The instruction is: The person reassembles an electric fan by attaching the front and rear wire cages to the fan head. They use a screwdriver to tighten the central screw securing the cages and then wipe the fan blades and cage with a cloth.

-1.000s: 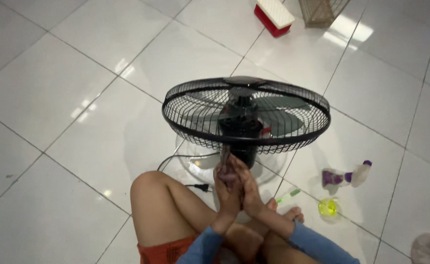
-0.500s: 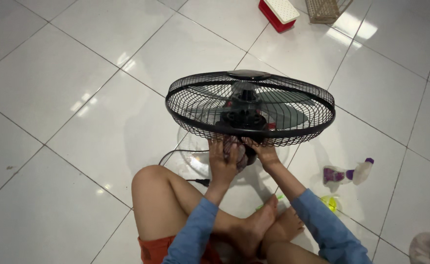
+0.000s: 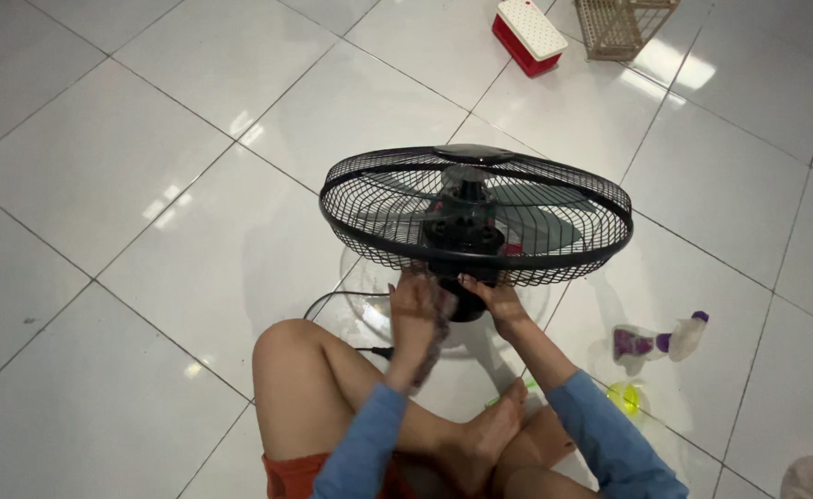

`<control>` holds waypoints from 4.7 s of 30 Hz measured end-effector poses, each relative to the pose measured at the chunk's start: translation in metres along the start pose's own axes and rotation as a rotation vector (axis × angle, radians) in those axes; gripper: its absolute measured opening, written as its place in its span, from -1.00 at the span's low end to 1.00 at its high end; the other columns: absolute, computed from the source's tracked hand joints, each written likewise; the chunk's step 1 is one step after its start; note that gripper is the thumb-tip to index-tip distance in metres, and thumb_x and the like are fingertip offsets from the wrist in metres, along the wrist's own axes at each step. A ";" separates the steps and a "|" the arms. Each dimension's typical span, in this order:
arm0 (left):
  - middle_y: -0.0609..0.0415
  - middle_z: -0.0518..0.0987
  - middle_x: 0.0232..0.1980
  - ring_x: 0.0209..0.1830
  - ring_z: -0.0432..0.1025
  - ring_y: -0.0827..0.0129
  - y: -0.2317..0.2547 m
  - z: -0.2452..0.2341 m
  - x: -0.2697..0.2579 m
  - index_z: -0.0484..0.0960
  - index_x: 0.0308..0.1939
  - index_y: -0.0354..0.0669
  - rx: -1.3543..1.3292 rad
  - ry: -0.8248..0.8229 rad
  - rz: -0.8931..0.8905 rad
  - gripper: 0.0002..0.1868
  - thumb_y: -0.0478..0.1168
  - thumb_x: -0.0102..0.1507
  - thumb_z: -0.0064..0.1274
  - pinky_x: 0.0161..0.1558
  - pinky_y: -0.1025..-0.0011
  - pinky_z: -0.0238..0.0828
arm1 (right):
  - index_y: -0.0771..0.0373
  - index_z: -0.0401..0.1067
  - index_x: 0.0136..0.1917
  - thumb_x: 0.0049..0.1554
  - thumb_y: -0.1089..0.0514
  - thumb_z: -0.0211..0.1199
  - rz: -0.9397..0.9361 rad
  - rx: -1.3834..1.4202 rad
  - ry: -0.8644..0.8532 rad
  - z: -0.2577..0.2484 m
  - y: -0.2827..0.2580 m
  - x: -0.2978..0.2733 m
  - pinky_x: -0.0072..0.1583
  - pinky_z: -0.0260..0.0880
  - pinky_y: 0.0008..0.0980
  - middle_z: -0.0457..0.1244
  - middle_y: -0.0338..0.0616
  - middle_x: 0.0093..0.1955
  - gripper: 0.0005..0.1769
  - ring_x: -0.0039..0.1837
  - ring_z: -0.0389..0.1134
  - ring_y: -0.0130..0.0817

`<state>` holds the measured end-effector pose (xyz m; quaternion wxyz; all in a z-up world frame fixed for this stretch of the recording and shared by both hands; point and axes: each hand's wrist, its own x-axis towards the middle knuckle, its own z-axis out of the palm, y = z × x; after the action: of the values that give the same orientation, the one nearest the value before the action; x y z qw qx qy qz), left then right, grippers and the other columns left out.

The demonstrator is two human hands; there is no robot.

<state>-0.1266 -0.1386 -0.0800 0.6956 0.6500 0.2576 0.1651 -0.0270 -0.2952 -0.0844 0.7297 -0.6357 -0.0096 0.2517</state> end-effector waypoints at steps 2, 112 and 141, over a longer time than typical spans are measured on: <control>-0.25 0.62 -0.06 0.04 0.46 -0.17 0.040 0.005 -0.021 0.60 -0.12 -0.34 0.516 0.201 0.538 -0.64 -0.07 0.41 -0.13 0.13 -0.16 0.30 | 0.27 0.53 0.08 0.05 0.23 0.47 -0.012 -0.017 -0.017 -0.001 -0.005 0.002 0.18 0.41 -0.32 0.41 -0.22 0.02 -0.68 0.09 0.40 -0.36; 0.36 0.45 0.30 0.17 0.43 0.54 -0.083 0.051 -0.037 0.27 0.45 0.07 -0.287 -0.657 -0.565 -0.43 -0.07 0.37 0.03 0.09 0.48 0.39 | 0.37 0.46 0.04 0.30 0.01 0.03 -0.030 0.521 0.598 -0.103 0.098 -0.079 0.07 0.37 -0.24 0.35 -0.04 -0.07 -0.63 -0.02 0.34 -0.18; 0.12 0.52 -0.17 -0.30 0.29 0.58 0.037 0.058 -0.115 0.59 0.17 -0.37 -0.775 -0.833 -0.554 -0.71 -0.26 0.47 -0.08 -0.23 0.66 0.24 | 0.41 0.28 0.35 0.28 0.04 0.00 0.016 0.501 -0.004 -0.050 -0.118 -0.183 0.21 0.46 -0.21 0.30 0.16 0.26 -0.51 0.18 0.42 -0.17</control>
<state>-0.1832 -0.2478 -0.0255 0.9394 0.2696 0.0455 -0.2068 -0.1279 -0.4181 0.0724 0.8624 -0.4345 0.0568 0.2535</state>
